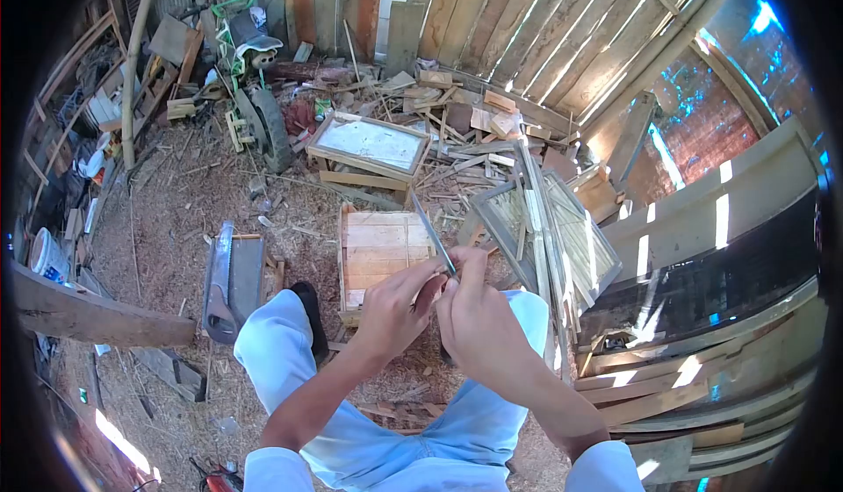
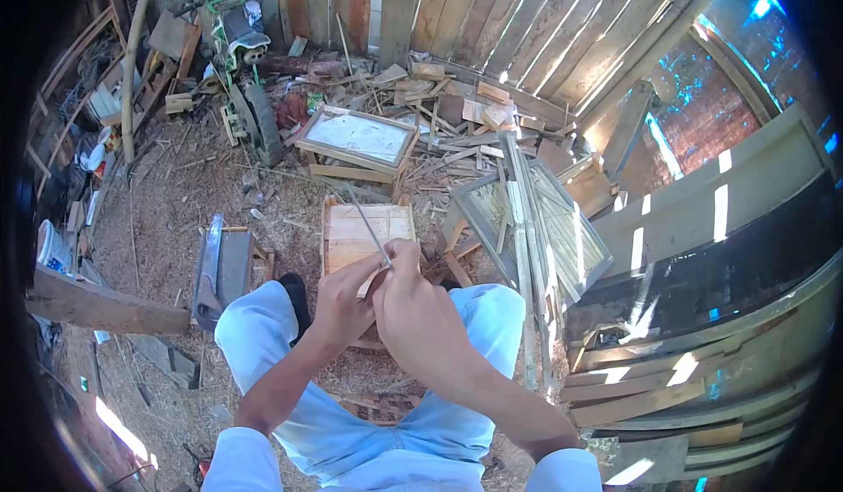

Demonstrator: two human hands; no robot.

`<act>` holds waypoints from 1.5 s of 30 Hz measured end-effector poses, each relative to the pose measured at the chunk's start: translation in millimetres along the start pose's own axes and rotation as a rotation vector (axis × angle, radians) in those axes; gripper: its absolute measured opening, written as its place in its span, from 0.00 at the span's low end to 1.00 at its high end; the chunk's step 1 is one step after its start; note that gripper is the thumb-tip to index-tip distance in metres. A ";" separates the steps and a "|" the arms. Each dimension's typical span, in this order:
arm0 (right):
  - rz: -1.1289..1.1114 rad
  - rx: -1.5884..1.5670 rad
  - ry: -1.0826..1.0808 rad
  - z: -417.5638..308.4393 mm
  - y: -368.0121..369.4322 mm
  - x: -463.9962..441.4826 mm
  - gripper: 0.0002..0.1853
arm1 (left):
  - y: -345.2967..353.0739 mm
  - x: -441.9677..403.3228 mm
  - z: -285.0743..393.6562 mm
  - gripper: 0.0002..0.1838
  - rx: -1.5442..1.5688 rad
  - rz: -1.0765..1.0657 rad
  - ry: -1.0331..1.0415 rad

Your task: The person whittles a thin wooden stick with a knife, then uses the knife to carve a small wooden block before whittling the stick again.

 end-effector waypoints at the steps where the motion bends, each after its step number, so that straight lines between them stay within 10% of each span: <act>1: 0.011 0.035 0.004 -0.8 -0.6 -3.8 0.20 | 0.0 -1.0 -2.5 0.15 -0.009 0.052 0.016; 45: 0.072 -0.114 -0.125 18.1 -15.3 -44.2 0.14 | -11.2 -42.5 -10.4 0.08 -0.112 0.171 0.124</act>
Point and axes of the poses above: each hand's wrist, its own x-axis away from the middle knuckle, its own y-axis out of the palm, z = x × y, the point moved 2 cm from there along -x, towards the middle knuckle, and after that the axes turned 10 degrees about x, right-handed, at the moved point
